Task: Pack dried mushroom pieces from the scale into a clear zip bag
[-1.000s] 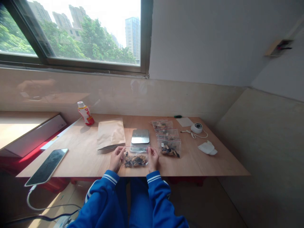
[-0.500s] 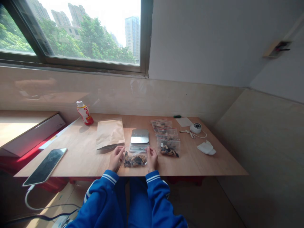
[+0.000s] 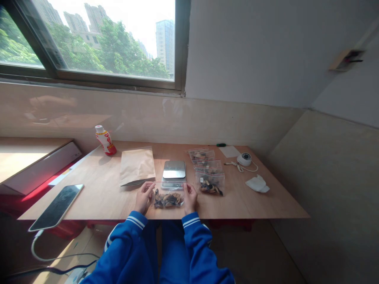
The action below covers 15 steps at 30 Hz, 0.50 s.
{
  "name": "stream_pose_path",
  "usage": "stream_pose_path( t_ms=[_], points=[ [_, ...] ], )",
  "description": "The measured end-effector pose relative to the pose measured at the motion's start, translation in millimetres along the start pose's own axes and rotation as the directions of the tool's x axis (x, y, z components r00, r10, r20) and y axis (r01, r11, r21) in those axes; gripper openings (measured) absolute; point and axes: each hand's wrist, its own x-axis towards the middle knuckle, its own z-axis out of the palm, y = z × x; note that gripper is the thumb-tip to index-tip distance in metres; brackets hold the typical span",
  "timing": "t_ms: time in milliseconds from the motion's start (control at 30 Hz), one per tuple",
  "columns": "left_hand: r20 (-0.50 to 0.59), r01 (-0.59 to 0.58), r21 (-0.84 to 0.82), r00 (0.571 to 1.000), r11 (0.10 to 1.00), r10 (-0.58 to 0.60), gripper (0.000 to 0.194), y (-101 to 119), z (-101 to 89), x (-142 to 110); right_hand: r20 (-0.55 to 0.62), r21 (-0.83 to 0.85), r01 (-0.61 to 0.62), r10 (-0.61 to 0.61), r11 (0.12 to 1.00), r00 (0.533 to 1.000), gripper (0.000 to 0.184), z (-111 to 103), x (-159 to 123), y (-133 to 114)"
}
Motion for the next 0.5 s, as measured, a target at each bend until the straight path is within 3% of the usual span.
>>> stream_pose_path(
  t_ms=[200,500],
  points=[
    [0.04,-0.013,0.074,0.999,0.997,0.01,0.035,3.0,-1.2,-1.6,0.049,-0.013,-0.022,0.022,1.0,0.999,0.041,2.1,-2.0,-3.0],
    [0.006,0.004,0.028,1.0,1.0,-0.004,0.047,-3.5,-4.4,0.6,0.066,0.002,-0.032,0.032,0.999,0.997,0.039,1.1,-2.2,-1.7]
  ],
)
